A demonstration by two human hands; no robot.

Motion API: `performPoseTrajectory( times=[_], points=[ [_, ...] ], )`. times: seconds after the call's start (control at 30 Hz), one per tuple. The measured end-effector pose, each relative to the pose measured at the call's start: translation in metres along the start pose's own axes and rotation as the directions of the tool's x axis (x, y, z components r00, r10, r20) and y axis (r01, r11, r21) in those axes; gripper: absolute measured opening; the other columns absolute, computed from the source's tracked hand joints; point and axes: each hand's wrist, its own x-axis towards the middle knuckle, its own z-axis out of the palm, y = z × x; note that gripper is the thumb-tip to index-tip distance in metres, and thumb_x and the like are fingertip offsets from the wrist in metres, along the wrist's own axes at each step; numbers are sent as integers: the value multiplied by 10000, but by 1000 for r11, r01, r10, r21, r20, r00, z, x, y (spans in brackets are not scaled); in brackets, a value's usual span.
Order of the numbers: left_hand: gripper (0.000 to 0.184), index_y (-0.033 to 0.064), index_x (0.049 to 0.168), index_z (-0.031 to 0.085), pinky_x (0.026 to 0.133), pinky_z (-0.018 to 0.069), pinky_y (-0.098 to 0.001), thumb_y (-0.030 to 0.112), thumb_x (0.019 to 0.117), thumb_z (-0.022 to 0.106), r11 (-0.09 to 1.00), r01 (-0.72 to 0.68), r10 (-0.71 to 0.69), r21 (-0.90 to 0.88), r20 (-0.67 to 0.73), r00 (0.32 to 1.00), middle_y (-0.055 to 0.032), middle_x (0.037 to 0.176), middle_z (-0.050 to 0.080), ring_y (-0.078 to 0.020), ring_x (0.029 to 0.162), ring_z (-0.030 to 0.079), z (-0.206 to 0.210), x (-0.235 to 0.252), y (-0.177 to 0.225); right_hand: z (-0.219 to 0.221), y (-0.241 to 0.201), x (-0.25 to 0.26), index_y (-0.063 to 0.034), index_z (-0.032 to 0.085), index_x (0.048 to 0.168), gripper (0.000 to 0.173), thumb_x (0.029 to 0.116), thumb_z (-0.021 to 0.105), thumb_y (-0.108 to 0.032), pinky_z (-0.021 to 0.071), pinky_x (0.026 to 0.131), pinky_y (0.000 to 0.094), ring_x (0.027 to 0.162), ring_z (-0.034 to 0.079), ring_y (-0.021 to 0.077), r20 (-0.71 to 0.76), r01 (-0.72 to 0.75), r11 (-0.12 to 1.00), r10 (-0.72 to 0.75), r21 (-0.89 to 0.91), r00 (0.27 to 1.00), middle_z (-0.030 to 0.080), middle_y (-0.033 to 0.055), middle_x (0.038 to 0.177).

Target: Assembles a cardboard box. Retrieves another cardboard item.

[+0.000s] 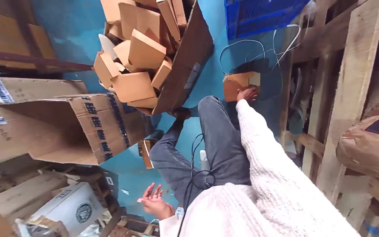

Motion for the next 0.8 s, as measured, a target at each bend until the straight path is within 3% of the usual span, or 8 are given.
performPoseTrajectory(
  times=[0.1, 0.2, 0.3, 0.4, 0.47, 0.53, 0.67, 0.8],
  points=[
    [611, -10, 1260, 504, 709, 559, -258, 402, 1098, 82, 991, -64, 68, -122, 35, 997, -12, 1076, 681, -92, 841, 686, 7, 0, 19, 55, 71, 106, 132, 551, 1307, 527, 975, 687, -254, 473, 1027, 495, 1183, 598, 409, -434, 430, 806, -243, 407, 867, 600, 341, 1269],
    [503, -1, 1234, 505, 778, 574, -269, 336, 1105, 154, 944, -216, 266, -250, 189, 945, 38, 1095, 684, -70, 882, 686, 23, -5, 47, 8, 91, 67, 20, 569, 1345, 526, 1017, 623, -389, 512, 949, 413, 1103, 616, 249, -136, 303, 700, -286, 647, 949, 627, 199, 1266],
    [562, -6, 1333, 464, 857, 588, -319, 481, 1054, 446, 860, -317, 487, -399, 459, 743, -21, 1292, 651, -130, 1061, 682, 52, -11, 65, -16, 98, -21, -68, 586, 1178, 339, 1038, 582, -377, 471, 572, 218, 625, 515, 59, -39, 251, 633, -329, 732, 944, 558, -5, 802],
    [1075, -59, 1489, 316, 1031, 519, -431, 720, 831, 655, 799, -286, 598, -528, 657, 459, -158, 1524, 485, -256, 1338, 544, 86, -38, 81, -9, 116, -125, -46, 577, 1161, 255, 1060, 546, -278, 537, 721, 245, 755, 597, 69, 82, 338, 634, -537, 695, 839, 616, 1, 870],
    [1125, -13, 1522, 347, 1103, 478, -395, 688, 750, 770, 783, -229, 617, -579, 675, 404, -97, 1534, 481, -178, 1362, 514, 84, -63, 85, 11, 135, -189, -17, 592, 1138, 199, 1048, 548, -189, 565, 782, 266, 810, 645, 78, 208, 475, 664, -682, 577, 701, 658, 10, 904],
    [605, 25, 1264, 618, 963, 576, -342, 305, 792, 872, 726, -33, 581, -687, 587, 564, -13, 1193, 709, -96, 1093, 674, 68, -84, 86, 24, 154, -234, -11, 643, 1060, 166, 1030, 546, -143, 608, 760, 287, 790, 705, 96, 411, 676, 614, -784, 407, 464, 728, 10, 887],
    [323, 18, 1151, 624, 866, 621, -341, -25, 854, 743, 619, 3, 593, -786, 469, 655, -3, 1016, 747, -97, 939, 721, 10, -63, 64, 14, 171, -280, 30, 723, 910, 327, 1049, 564, -219, 620, 685, 293, 726, 724, 98, 263, 993, 69, -960, -97, 93, 751, 59, 810],
    [349, -37, 1167, 631, 905, 597, -293, -18, 840, 754, 602, -177, 693, -778, 399, 601, -33, 1058, 726, -62, 988, 693, -47, -39, 31, 31, 150, -284, 33, 424, 1456, 717, 975, 665, -441, 517, 1052, 397, 1330, 538, 233, 314, 969, -217, -917, 121, -245, 508, 167, 1477]
  ],
)
